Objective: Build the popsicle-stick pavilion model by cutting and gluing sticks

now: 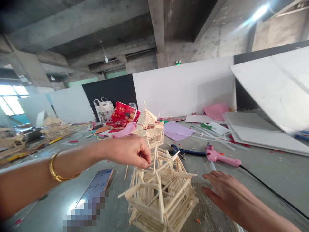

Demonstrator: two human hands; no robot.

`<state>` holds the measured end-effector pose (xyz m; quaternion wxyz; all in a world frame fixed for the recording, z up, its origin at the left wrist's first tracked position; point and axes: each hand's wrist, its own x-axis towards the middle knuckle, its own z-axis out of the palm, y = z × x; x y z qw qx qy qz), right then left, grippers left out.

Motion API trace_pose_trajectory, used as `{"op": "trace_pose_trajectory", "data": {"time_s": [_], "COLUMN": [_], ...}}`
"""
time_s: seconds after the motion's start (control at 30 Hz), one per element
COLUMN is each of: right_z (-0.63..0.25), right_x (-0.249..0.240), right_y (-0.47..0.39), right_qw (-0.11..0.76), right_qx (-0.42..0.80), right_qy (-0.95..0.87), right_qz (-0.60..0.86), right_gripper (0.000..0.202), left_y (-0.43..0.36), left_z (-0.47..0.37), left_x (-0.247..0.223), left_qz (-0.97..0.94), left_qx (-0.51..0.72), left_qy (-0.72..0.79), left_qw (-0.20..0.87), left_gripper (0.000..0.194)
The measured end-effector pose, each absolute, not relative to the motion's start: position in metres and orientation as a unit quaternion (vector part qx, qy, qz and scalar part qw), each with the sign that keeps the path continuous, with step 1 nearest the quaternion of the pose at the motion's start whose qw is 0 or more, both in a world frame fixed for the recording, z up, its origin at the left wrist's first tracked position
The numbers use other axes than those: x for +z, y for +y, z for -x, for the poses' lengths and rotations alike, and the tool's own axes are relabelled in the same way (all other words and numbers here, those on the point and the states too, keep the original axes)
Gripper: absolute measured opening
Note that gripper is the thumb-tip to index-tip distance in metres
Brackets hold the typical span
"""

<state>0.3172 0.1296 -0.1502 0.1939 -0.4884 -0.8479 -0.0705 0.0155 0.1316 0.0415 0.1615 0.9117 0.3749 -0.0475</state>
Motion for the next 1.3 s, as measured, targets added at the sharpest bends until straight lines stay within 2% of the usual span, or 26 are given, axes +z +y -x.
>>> {"op": "trace_pose_trajectory", "data": {"time_s": [0.53, 0.8, 0.9, 1.0, 1.17, 1.3], "right_z": [-0.318, -0.317, -0.318, -0.316, -0.302, -0.288], "right_x": [-0.152, -0.15, -0.146, -0.139, -0.12, -0.108], "right_y": [0.124, 0.127, 0.128, 0.133, 0.168, 0.215], "right_qw": [0.185, 0.161, 0.137, 0.11, 0.059, 0.02], "right_qx": [-0.087, -0.024, 0.006, 0.018, 0.034, 0.021], "right_qy": [-0.844, -0.85, -0.852, -0.853, -0.845, -0.82], "right_qz": [0.495, 0.501, 0.504, 0.509, 0.531, 0.572], "right_gripper": [0.042, 0.039, 0.041, 0.042, 0.028, 0.026], "left_y": [0.126, 0.094, 0.069, 0.05, 0.038, 0.031], "left_z": [-0.015, 0.013, 0.034, 0.053, 0.068, 0.071], "left_x": [0.042, 0.057, 0.035, -0.008, -0.077, -0.114], "left_qz": [-0.897, -0.853, -0.805, -0.765, -0.73, -0.704], "left_qx": [-0.027, 0.102, 0.091, 0.069, 0.05, 0.094], "left_qy": [0.398, 0.481, 0.556, 0.614, 0.656, 0.677], "left_qw": [0.192, 0.176, 0.186, 0.184, 0.186, 0.191], "left_gripper": [0.018, 0.023, 0.027, 0.029, 0.028, 0.026]}}
